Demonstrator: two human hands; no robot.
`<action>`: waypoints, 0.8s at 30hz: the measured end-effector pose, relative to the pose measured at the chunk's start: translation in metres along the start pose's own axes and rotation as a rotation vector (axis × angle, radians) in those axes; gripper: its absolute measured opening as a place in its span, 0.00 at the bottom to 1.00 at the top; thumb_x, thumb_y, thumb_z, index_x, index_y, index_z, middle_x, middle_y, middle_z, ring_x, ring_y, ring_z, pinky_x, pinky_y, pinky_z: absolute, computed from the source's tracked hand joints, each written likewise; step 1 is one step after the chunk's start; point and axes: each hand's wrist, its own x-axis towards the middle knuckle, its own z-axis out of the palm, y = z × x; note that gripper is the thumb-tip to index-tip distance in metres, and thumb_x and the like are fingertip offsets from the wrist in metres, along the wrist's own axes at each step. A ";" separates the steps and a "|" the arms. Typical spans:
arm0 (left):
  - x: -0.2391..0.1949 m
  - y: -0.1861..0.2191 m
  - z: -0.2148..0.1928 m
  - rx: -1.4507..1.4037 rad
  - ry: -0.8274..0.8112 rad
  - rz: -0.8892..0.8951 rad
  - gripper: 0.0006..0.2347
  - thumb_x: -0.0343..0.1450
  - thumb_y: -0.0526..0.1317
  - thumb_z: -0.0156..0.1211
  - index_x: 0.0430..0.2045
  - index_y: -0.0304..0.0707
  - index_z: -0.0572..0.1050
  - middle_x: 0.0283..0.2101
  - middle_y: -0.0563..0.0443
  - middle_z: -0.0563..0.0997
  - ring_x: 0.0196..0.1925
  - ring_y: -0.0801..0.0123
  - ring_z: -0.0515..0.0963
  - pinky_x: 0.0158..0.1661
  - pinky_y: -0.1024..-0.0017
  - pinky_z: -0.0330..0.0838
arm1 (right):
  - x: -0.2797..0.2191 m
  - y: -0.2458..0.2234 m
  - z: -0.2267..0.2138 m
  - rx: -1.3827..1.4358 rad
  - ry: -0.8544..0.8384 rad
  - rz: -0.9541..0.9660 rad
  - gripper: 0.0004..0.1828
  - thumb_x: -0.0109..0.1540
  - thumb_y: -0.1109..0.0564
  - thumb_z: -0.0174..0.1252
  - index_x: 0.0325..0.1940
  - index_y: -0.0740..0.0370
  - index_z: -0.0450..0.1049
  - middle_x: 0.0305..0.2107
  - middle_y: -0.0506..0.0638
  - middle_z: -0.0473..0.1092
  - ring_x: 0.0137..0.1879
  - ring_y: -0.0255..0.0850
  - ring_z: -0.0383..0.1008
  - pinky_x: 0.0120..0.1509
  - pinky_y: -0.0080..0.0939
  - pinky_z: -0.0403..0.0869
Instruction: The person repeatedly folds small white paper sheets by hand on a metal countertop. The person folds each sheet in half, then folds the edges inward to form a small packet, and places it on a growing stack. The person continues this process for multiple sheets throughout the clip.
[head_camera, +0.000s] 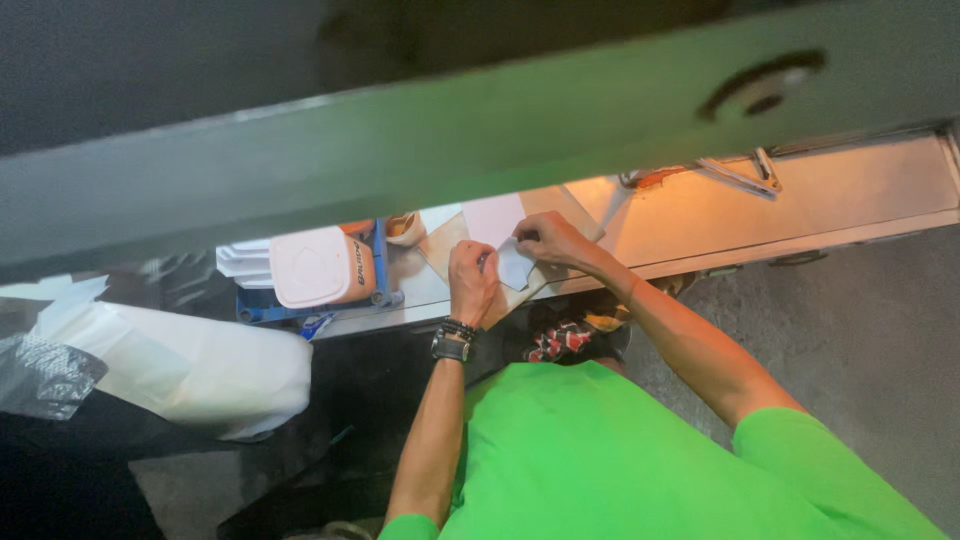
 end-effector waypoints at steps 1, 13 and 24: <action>0.002 -0.007 0.001 0.001 -0.014 0.014 0.01 0.68 0.32 0.60 0.27 0.32 0.78 0.37 0.40 0.77 0.43 0.49 0.76 0.46 0.59 0.70 | -0.001 0.002 0.004 0.020 0.016 -0.009 0.12 0.56 0.59 0.62 0.42 0.66 0.80 0.31 0.60 0.79 0.37 0.50 0.81 0.44 0.46 0.77; -0.036 -0.104 0.020 0.364 -0.363 0.179 0.09 0.70 0.34 0.58 0.43 0.37 0.78 0.41 0.39 0.80 0.45 0.46 0.78 0.47 0.55 0.71 | -0.050 0.037 0.014 -0.271 0.106 -0.084 0.12 0.59 0.59 0.62 0.46 0.64 0.79 0.33 0.60 0.77 0.38 0.52 0.79 0.45 0.48 0.76; -0.051 -0.042 -0.039 0.468 -0.569 0.086 0.12 0.73 0.40 0.56 0.48 0.43 0.78 0.42 0.41 0.80 0.47 0.49 0.78 0.51 0.52 0.69 | -0.086 0.049 -0.002 -0.341 0.027 0.044 0.11 0.59 0.61 0.60 0.45 0.63 0.78 0.32 0.60 0.76 0.36 0.53 0.78 0.44 0.50 0.75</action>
